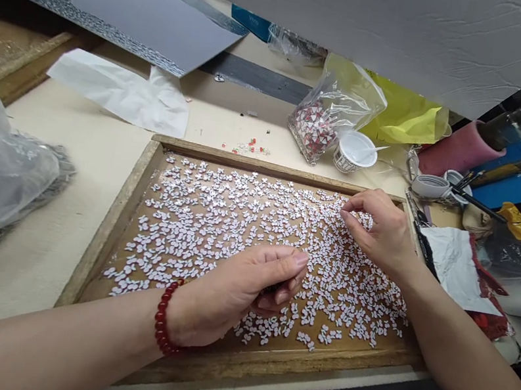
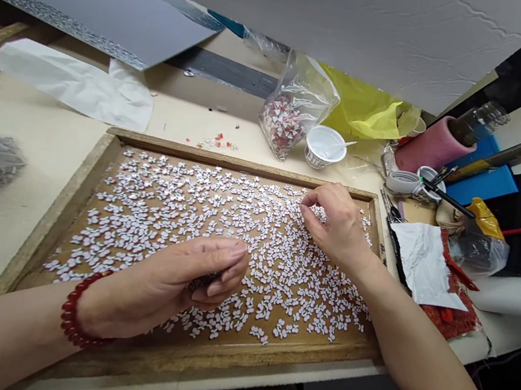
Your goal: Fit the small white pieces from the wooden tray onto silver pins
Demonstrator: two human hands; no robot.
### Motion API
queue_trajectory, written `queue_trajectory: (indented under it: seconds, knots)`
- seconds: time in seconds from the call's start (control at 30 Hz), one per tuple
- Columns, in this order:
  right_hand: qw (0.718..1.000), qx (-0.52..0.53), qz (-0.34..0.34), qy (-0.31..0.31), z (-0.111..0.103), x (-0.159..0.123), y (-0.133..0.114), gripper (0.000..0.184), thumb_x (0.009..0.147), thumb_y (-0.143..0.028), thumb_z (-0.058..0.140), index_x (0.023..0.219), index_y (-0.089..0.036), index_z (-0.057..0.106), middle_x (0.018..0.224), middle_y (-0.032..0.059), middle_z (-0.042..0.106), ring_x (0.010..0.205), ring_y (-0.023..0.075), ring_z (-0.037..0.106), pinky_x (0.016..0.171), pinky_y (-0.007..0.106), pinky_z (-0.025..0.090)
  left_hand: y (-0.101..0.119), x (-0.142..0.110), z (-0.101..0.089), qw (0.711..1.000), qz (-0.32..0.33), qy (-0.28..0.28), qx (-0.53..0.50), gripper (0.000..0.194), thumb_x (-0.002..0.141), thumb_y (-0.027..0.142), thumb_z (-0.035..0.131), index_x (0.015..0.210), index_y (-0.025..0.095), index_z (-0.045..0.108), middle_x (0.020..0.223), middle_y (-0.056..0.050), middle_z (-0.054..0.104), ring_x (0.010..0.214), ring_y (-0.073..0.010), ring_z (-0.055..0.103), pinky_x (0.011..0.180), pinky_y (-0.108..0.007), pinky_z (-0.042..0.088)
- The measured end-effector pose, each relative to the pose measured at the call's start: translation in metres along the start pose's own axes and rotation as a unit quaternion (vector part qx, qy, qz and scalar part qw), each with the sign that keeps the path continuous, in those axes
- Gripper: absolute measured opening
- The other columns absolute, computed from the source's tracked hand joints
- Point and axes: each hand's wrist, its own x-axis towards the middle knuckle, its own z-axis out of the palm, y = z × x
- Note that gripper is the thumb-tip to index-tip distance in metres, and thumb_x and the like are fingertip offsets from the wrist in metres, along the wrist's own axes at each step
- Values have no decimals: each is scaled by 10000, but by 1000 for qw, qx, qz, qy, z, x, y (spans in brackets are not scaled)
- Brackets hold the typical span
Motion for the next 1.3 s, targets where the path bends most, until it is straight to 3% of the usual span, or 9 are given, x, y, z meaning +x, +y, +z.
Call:
queue_trajectory:
  seconds: [1.3]
  knots:
    - [1000,9,4,-12,7,-6,5,64,837,-177,540,784,-209,552,774,36,628,764,168,564,702,325,453,-1,1,0,1000,-7,24,16,368,884,402,505,609,168,431,512,56,364,465,-74,235,478,-270,120]
